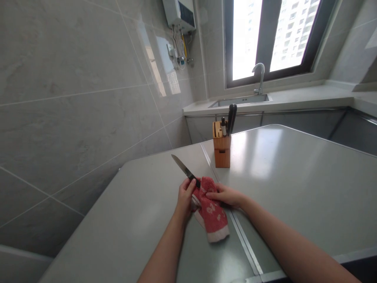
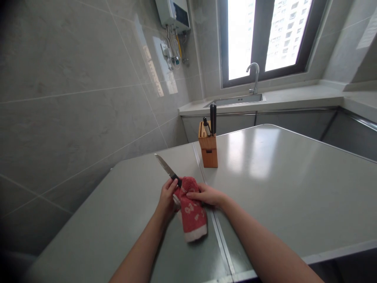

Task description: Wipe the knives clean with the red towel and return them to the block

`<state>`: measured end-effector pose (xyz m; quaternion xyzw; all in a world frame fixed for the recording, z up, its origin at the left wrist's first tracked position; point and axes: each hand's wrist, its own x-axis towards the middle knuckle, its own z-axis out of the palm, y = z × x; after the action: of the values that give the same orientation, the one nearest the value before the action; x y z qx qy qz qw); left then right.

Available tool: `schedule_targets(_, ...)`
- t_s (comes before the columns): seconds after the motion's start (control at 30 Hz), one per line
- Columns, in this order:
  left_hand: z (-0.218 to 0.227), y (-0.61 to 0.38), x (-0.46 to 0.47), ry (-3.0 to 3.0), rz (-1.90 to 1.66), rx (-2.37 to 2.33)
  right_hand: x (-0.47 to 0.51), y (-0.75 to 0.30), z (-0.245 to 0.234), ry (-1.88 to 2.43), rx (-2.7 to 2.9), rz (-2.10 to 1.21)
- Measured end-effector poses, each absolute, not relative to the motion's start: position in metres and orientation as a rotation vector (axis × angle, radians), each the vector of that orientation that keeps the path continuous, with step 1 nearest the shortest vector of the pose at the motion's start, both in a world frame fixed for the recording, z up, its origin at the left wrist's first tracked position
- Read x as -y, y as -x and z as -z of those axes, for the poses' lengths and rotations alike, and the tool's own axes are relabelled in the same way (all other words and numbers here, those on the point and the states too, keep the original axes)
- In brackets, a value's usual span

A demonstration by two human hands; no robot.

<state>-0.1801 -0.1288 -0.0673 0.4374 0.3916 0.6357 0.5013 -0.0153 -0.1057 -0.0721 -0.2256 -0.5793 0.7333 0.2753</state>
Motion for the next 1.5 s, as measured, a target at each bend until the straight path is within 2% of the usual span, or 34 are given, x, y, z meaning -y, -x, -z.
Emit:
schedule_targets(1.2, 0.062, 0.191, 0.124, -0.760, -1.757, -0.915, 0.104, 0.015, 0.073, 0.643, 1.423, -1.983)
schedule_targets(1.5, 0.060, 0.185, 0.128, -0.843, -1.631, -1.022, 0.103, 0.016, 0.074, 0.579, 1.183, -2.022)
